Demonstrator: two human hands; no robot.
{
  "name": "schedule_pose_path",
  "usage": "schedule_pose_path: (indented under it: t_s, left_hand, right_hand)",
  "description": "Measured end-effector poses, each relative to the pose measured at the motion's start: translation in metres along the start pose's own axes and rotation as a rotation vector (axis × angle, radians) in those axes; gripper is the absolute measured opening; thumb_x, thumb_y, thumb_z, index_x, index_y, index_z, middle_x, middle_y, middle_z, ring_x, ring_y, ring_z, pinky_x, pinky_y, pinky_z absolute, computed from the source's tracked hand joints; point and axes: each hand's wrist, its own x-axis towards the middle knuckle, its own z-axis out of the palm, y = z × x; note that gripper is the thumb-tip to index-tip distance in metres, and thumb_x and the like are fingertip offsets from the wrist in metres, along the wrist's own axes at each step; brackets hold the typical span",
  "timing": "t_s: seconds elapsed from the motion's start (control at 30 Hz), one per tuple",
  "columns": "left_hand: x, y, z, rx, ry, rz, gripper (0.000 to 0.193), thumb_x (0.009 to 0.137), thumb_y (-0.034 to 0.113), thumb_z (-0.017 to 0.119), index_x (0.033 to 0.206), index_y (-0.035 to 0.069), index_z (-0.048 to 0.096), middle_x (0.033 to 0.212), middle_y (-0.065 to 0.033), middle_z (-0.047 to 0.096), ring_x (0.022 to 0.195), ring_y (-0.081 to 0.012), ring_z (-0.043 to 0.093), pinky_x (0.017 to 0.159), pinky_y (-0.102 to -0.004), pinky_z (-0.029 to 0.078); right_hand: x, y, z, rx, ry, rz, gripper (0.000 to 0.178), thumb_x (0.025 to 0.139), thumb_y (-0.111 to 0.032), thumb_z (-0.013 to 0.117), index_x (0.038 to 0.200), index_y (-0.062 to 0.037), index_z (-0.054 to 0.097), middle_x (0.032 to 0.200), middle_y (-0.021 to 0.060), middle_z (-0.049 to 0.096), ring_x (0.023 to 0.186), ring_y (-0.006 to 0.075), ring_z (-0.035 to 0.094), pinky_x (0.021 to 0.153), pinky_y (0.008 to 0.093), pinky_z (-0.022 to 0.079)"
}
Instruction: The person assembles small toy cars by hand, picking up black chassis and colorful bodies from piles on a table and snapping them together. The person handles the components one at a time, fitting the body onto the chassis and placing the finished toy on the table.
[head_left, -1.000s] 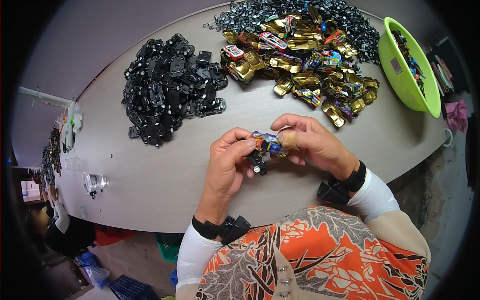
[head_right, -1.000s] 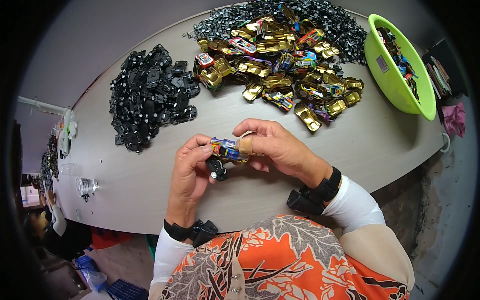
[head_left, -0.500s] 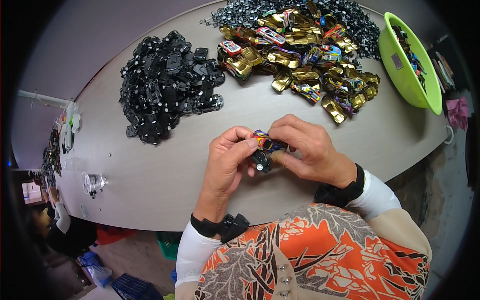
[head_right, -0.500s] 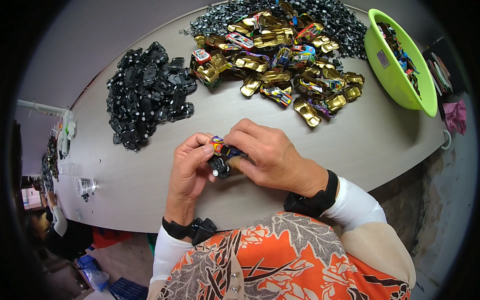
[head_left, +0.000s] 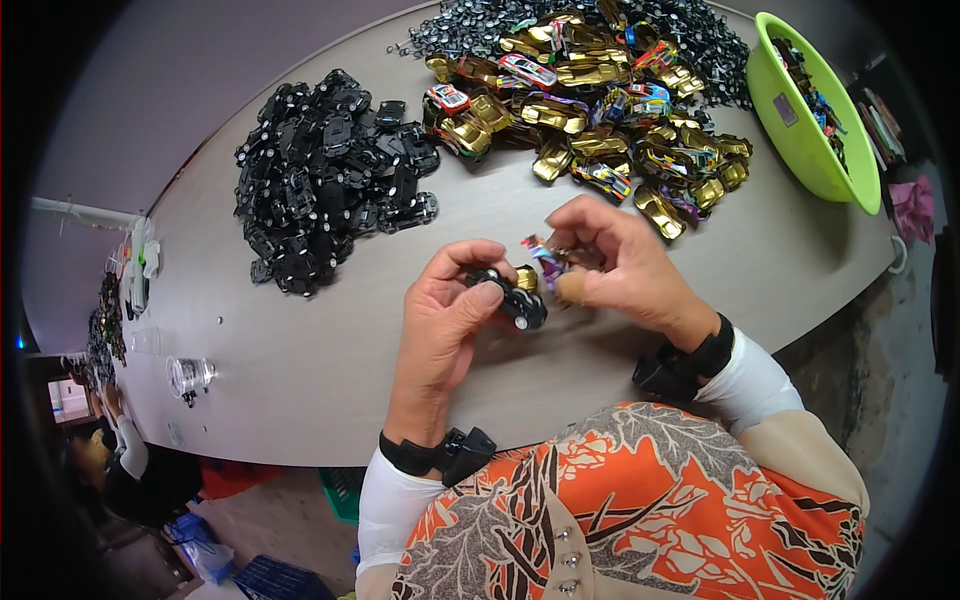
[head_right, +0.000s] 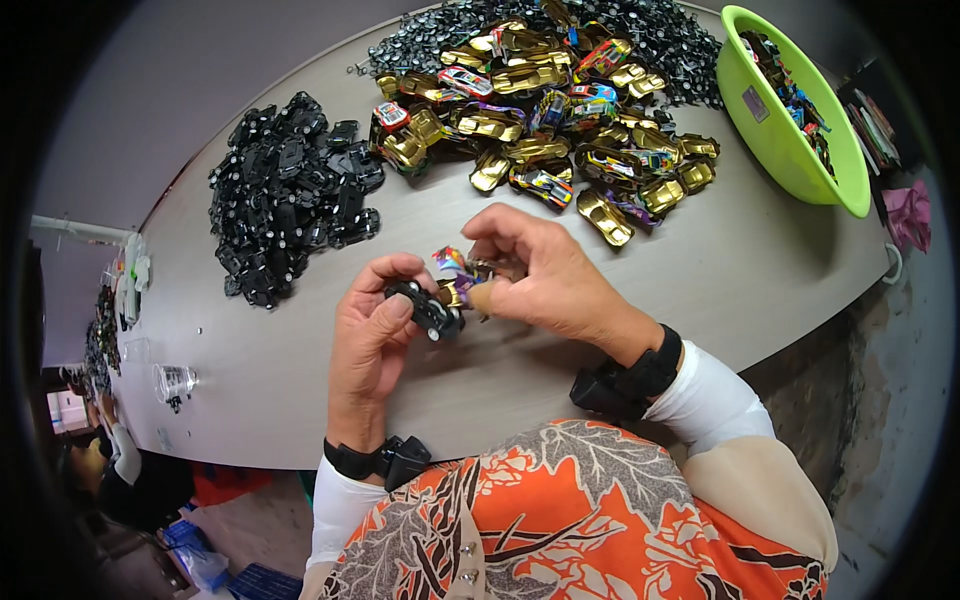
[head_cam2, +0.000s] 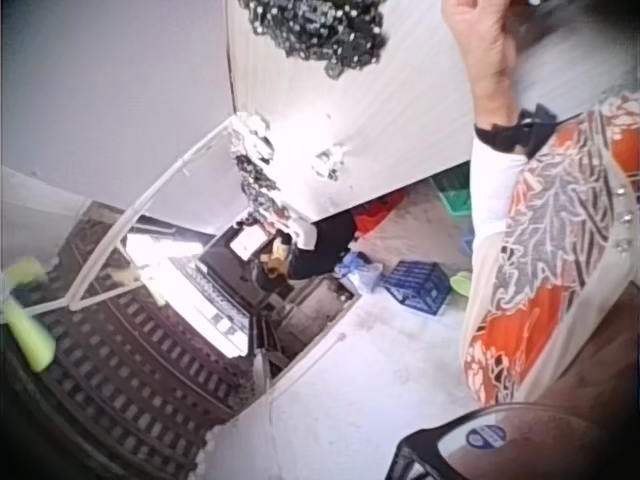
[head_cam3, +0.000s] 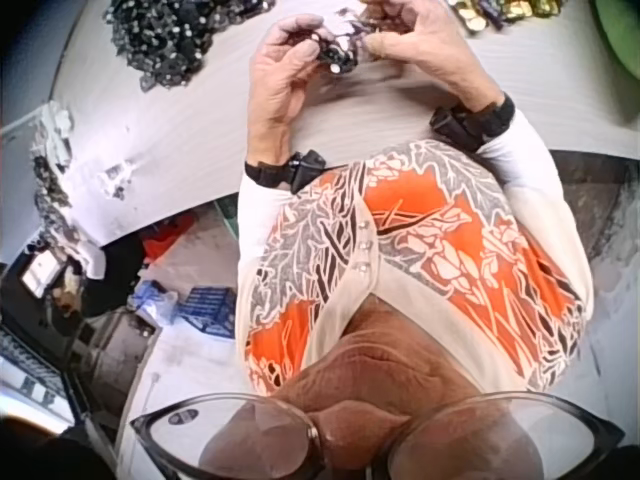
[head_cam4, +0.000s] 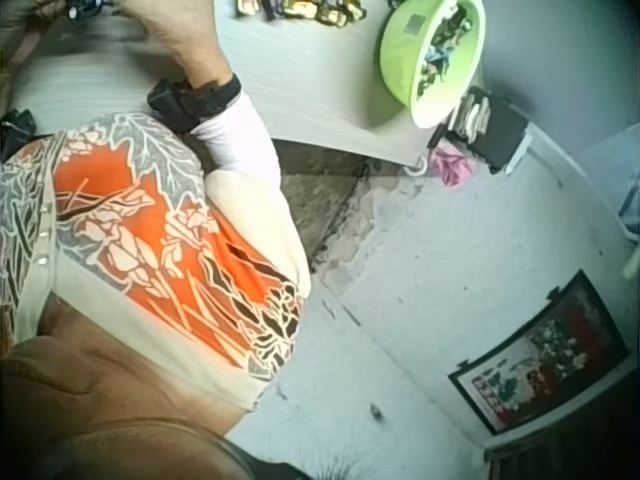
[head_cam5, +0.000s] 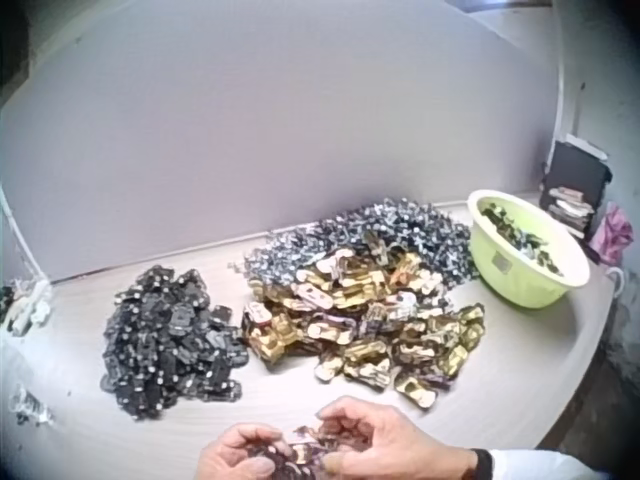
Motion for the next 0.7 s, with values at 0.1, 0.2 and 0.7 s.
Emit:
schedule_pose_path:
  t_s: [0.1,0.2,0.7]
  left_hand:
    - [0.001,0.003,0.0,0.03,0.023,0.035,0.037,0.078,0.002,0.066,0.112,0.0,0.05,0.098,-0.0092,0.058,0.085,-0.0147,0.06,0.068,-0.0287,0.058]
    - [0.001,0.003,0.005,0.031,0.041,0.059,0.038,0.077,-0.002,0.066,0.112,-0.002,0.051,0.099,-0.01,0.058,0.088,-0.0157,0.06,0.069,-0.03,0.058]
    - [-0.002,-0.005,0.008,-0.056,0.049,0.028,0.045,0.082,0.006,0.063,0.124,-0.001,0.049,0.106,-0.0114,0.059,0.096,-0.0183,0.06,0.076,-0.0327,0.057]
  right_hand:
    - [-0.002,-0.003,-0.006,0.083,-0.03,-0.006,0.044,0.069,-0.001,0.069,0.109,-0.0023,0.051,0.1,0.0031,0.054,0.093,0.0092,0.052,0.081,0.0242,0.044]
    - [-0.003,0.006,0.004,0.067,-0.053,-0.111,0.037,0.072,-0.002,0.066,0.107,-0.0026,0.052,0.091,0.0007,0.053,0.078,0.0034,0.05,0.065,0.0199,0.043]
    - [-0.005,0.004,0.008,0.164,-0.004,-0.141,0.032,0.076,-0.001,0.063,0.106,-0.0017,0.054,0.09,0.0014,0.056,0.069,0.004,0.052,0.048,0.016,0.04]
